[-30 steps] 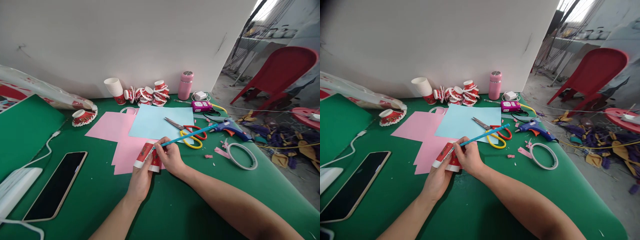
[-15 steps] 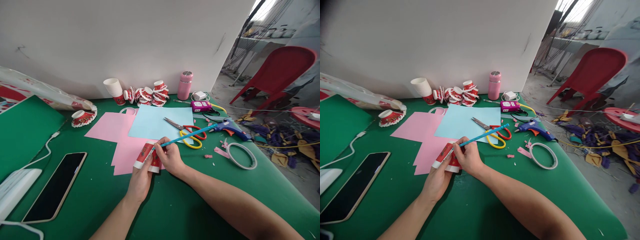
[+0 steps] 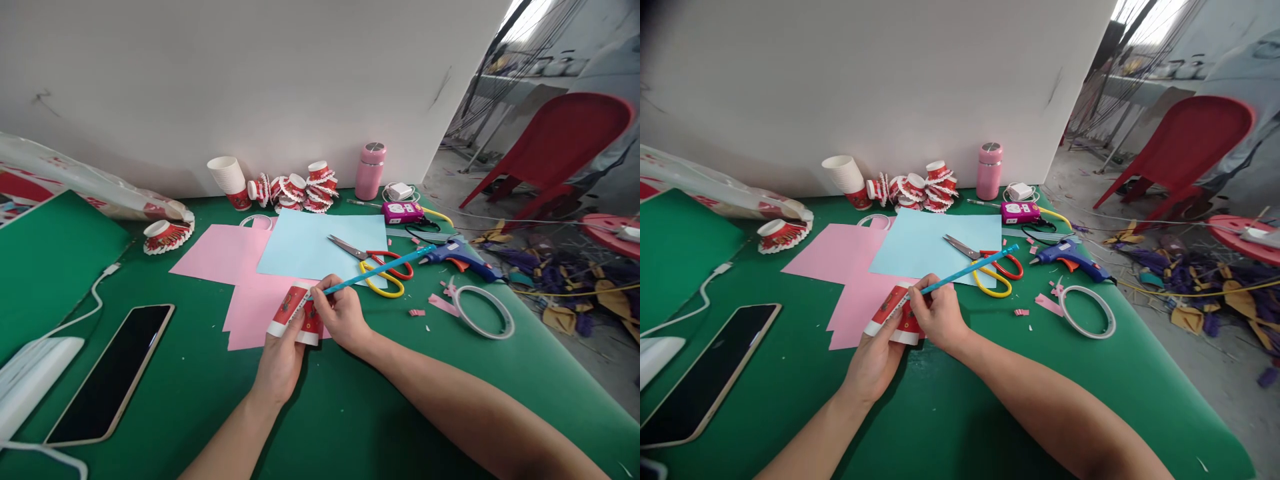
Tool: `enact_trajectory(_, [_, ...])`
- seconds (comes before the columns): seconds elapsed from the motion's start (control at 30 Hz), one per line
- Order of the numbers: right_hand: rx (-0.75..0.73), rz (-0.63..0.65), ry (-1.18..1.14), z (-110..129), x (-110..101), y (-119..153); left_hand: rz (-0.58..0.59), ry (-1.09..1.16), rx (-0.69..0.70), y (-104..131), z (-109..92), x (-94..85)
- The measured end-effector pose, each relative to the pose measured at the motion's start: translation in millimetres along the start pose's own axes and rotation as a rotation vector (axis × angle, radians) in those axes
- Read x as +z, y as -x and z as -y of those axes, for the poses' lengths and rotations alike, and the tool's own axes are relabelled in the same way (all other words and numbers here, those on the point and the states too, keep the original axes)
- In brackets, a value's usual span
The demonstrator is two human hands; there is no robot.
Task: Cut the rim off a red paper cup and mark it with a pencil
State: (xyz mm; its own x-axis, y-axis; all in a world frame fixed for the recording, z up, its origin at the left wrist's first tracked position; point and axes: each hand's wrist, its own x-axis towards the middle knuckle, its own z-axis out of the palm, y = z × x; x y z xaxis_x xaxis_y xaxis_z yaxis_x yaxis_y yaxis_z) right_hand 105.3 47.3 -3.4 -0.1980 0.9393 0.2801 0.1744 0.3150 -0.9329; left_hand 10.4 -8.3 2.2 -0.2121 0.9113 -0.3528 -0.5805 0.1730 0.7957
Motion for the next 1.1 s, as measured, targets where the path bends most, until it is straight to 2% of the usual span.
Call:
enact_trajectory(0.73, [-0.079,-0.008,-0.066,1.8,2.9,-2.4,0.017,0.016,0.031,-1.2,3.0,-2.5])
enact_trajectory(1.1, [-0.029,0.000,-0.012,0.9,0.2,-1.9,0.019,0.020,0.026,-1.2,3.0,-3.4])
